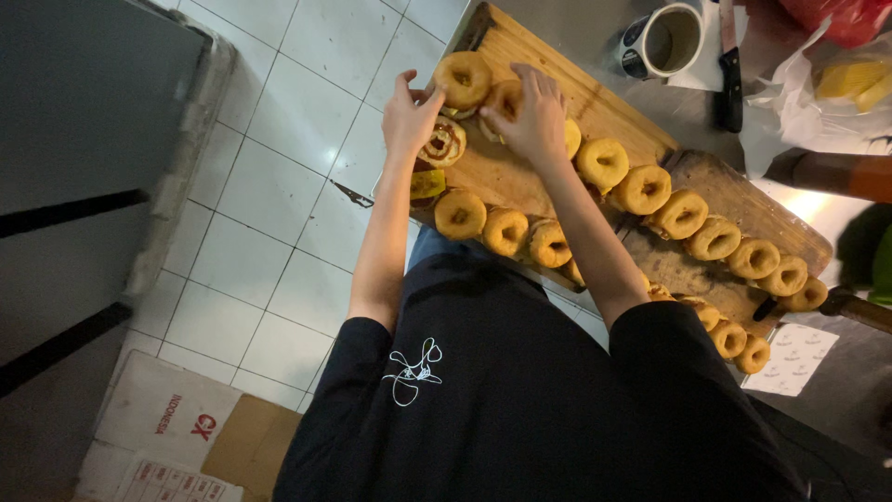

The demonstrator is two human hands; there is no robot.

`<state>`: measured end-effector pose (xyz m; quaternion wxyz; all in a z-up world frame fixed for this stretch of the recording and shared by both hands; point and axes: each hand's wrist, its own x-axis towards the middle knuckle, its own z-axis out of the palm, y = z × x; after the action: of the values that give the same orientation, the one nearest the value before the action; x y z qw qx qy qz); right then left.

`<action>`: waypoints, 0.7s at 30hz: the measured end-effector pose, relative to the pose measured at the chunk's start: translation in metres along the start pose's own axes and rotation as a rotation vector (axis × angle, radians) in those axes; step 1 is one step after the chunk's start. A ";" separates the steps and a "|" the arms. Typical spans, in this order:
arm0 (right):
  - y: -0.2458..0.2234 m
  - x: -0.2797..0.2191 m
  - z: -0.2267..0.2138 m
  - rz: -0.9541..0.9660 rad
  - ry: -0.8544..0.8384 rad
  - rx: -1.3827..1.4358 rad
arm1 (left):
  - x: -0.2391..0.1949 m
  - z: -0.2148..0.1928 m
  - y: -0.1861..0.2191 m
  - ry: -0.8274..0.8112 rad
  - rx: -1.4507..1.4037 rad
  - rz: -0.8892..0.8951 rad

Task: The person assembles sandwiches on a wooden board by placing donut-like buns on top of prepared fillings and then wraps them in individual papers by hand.

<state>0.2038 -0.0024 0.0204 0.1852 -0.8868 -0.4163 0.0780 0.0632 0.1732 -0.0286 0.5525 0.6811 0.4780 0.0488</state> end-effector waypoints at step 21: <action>-0.033 -0.033 -0.020 0.015 0.151 0.079 | 0.014 0.010 -0.011 0.000 0.090 -0.085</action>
<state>0.1650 -0.0143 0.0510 0.2500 -0.8853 -0.3911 0.0288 0.0703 0.1755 -0.0476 0.5231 0.6842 0.5082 0.0037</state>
